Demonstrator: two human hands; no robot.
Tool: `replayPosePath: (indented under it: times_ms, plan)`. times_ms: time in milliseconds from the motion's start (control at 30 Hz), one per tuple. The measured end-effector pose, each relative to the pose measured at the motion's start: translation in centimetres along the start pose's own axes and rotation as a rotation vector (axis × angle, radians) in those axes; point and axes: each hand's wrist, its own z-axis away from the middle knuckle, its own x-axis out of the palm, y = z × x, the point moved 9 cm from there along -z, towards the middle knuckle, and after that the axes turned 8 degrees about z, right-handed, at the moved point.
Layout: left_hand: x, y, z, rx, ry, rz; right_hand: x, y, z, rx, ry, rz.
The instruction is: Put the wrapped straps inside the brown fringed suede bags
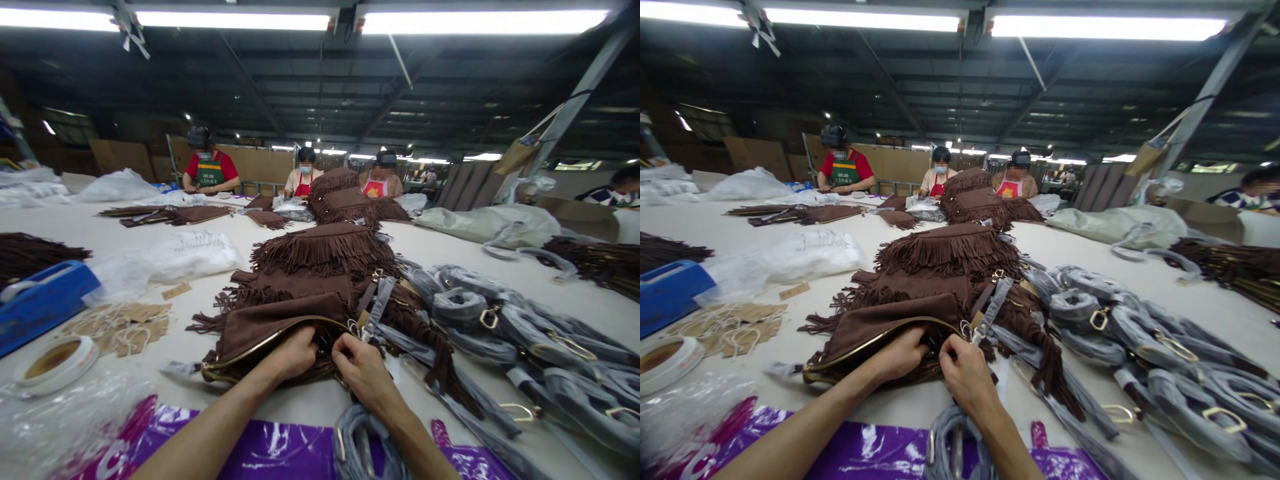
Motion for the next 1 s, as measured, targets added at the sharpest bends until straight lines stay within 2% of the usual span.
replayPosePath:
  times_ms: [267, 500, 800, 1000]
  plan:
    - [0.2, 0.6, 0.3, 0.047, 0.016, 0.015, -0.2, 0.2, 0.1, 0.013, 0.036, 0.032]
    - [0.6, -1.1, -0.7, 0.041, 0.081, 0.303, -0.4, -0.5, 0.1, -0.005, 0.064, 0.242]
    - [0.6, -1.1, -0.5, 0.040, 0.115, 0.311, 0.0, -0.4, -0.3, 0.055, 0.081, 0.385]
    - [0.8, -1.3, -0.6, 0.034, 0.112, 0.306, 0.0, -0.5, -0.4, 0.037, 0.063, 0.410]
